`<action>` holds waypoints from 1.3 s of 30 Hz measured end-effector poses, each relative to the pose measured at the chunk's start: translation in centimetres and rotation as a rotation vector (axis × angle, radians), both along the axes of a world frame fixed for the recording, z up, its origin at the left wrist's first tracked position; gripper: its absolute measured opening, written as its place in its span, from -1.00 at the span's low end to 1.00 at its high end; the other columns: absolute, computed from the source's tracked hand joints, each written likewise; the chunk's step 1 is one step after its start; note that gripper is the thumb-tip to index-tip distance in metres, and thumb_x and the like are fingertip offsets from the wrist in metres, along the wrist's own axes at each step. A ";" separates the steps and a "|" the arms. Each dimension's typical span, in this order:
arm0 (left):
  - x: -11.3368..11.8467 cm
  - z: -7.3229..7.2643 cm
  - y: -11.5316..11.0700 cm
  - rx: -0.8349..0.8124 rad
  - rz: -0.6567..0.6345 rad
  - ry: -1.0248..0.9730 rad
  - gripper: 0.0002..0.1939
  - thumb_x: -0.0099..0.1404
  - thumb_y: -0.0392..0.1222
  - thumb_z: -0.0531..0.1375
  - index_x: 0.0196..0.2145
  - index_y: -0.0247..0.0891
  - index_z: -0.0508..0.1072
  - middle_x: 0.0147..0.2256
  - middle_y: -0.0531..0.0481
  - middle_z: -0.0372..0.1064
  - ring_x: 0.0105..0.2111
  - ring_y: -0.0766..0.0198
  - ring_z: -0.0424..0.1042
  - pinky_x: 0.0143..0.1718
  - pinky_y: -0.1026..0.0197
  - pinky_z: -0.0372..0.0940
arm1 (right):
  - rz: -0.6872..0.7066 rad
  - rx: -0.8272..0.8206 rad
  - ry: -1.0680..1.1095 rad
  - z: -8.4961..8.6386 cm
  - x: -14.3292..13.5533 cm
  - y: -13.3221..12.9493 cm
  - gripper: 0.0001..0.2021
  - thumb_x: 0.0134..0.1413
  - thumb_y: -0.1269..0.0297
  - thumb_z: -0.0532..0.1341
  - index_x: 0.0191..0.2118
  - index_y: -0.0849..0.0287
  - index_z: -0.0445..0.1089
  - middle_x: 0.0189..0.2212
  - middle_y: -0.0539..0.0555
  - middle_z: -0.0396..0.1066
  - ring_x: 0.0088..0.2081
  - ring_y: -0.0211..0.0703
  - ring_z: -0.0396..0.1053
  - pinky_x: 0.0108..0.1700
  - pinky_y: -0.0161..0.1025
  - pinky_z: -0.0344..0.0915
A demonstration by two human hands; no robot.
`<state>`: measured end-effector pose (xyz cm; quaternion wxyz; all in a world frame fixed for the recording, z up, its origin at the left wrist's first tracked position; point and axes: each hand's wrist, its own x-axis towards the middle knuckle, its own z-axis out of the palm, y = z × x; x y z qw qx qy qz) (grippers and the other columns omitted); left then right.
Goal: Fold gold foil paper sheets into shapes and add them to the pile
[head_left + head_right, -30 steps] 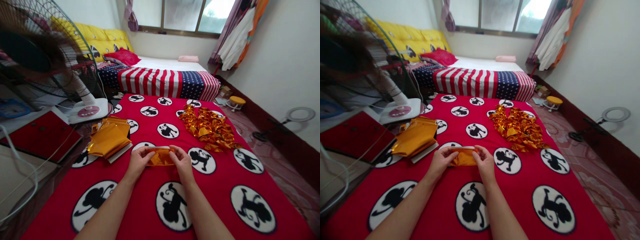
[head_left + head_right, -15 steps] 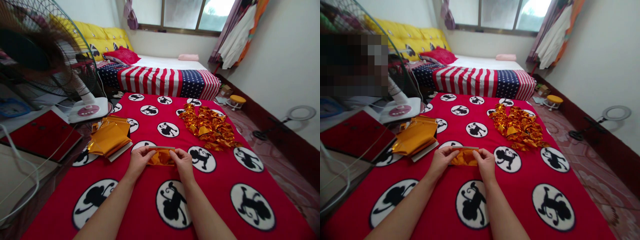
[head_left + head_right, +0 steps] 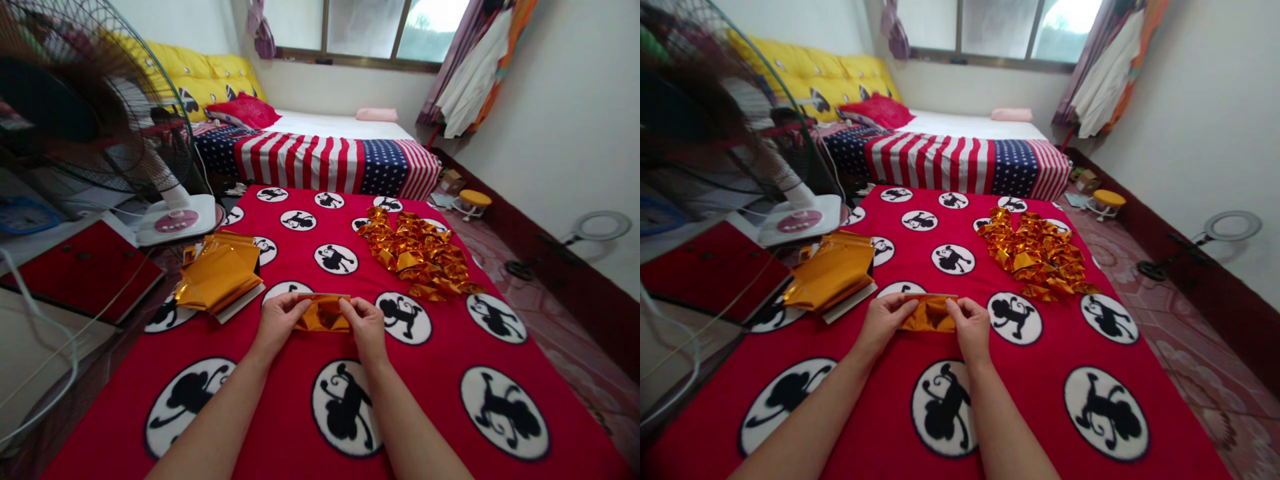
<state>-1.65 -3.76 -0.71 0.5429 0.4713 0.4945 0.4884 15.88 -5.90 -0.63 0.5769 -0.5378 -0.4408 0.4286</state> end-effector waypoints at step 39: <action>-0.3 -0.7 0.1 0.042 -0.014 0.091 -0.69 0.16 0.00 0.29 -0.36 -0.35 0.59 -0.48 0.01 0.51 -0.50 0.30 0.42 -0.46 0.34 0.30 | -0.058 0.046 -0.078 -0.5 0.0 -0.1 -0.65 0.04 0.07 0.29 -0.58 0.22 0.35 -0.62 -0.06 0.17 -0.52 -0.30 0.12 -0.47 -0.34 0.08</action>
